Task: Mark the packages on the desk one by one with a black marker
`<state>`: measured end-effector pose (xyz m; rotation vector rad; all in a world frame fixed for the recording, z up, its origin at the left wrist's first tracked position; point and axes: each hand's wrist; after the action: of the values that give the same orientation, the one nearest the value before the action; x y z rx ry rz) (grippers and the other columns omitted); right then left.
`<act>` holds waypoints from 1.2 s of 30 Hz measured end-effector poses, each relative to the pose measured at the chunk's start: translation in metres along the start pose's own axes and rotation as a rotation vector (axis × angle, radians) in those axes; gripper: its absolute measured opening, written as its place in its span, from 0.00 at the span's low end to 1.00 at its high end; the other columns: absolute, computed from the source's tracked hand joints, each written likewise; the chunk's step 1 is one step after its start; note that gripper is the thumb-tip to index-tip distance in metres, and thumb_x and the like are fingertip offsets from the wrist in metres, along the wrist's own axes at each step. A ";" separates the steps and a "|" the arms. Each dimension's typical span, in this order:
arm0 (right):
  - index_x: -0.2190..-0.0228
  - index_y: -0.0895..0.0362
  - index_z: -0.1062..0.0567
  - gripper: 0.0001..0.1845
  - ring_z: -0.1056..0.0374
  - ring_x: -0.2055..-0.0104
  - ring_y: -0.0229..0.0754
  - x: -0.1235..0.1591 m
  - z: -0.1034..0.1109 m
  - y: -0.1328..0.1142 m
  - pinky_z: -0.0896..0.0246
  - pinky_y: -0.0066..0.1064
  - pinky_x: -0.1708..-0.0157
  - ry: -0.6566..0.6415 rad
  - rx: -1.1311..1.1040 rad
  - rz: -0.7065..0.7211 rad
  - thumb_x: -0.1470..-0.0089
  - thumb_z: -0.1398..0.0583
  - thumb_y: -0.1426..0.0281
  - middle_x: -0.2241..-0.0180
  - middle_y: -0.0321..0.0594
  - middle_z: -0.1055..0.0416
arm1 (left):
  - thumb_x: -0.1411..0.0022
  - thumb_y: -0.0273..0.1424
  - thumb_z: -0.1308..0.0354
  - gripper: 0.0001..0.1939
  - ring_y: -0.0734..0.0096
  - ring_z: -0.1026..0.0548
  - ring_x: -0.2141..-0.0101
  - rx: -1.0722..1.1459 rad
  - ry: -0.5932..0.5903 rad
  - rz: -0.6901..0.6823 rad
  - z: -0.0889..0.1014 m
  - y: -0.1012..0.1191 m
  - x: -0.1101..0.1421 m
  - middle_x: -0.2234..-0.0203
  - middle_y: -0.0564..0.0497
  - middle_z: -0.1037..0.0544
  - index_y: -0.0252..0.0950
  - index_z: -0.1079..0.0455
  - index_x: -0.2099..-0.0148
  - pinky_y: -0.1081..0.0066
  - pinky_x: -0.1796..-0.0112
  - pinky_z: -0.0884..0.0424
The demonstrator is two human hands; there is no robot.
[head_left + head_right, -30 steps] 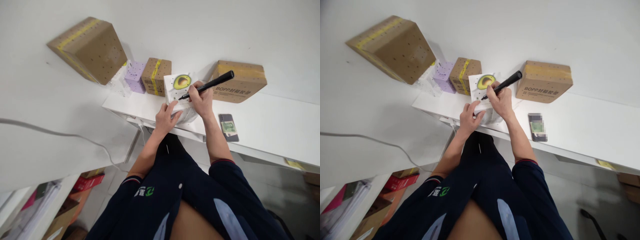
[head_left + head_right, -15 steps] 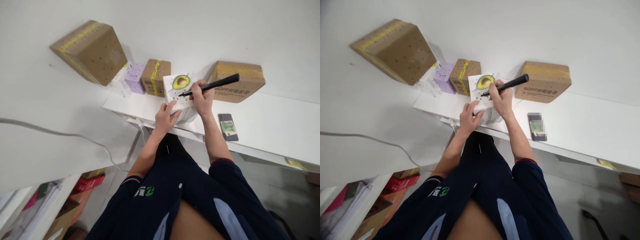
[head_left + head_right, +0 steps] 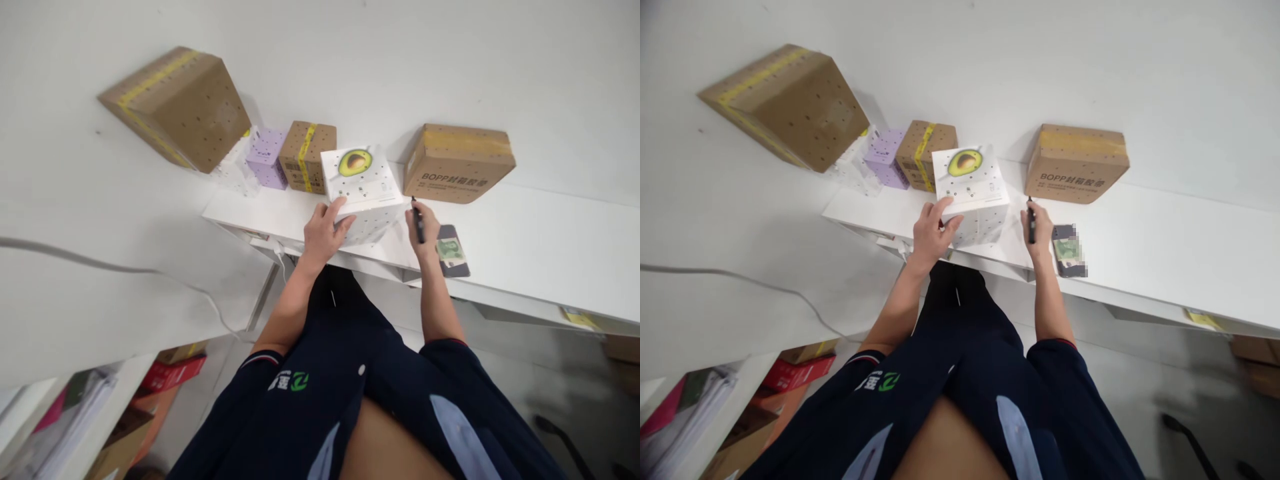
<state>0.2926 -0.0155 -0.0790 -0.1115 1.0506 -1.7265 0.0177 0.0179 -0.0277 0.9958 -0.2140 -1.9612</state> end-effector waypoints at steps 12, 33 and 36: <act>0.35 0.58 0.35 0.31 0.45 0.42 0.60 0.008 -0.028 0.001 0.42 0.49 0.48 -0.524 0.617 0.090 0.37 0.54 0.76 0.38 0.56 0.34 | 0.30 0.57 0.58 0.33 0.67 0.27 0.65 -0.008 -0.038 0.034 0.002 -0.001 0.000 0.61 0.45 0.28 0.41 0.33 0.37 0.70 0.64 0.33; 0.31 0.62 0.47 0.53 0.41 0.37 0.72 0.072 0.078 0.045 0.43 0.62 0.42 -0.189 0.654 -0.623 0.47 0.38 0.48 0.37 0.68 0.39 | 0.30 0.58 0.59 0.34 0.69 0.26 0.66 -0.013 0.005 0.034 -0.006 -0.004 0.002 0.60 0.45 0.24 0.41 0.32 0.38 0.72 0.66 0.31; 0.33 0.64 0.43 0.47 0.40 0.39 0.71 0.067 0.072 0.040 0.40 0.59 0.45 -0.182 0.672 -0.604 0.46 0.39 0.52 0.40 0.67 0.35 | 0.30 0.58 0.59 0.34 0.69 0.26 0.66 -0.007 0.013 0.027 -0.007 -0.005 0.002 0.61 0.45 0.24 0.42 0.32 0.38 0.72 0.67 0.32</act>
<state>0.3311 -0.1135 -0.0898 -0.1625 0.2616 -2.4760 0.0191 0.0205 -0.0356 0.9958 -0.2119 -1.9295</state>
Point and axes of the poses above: each hand's wrist, its own x-axis away from the middle knuckle, its own z-axis out of the back of the hand, y = z × x
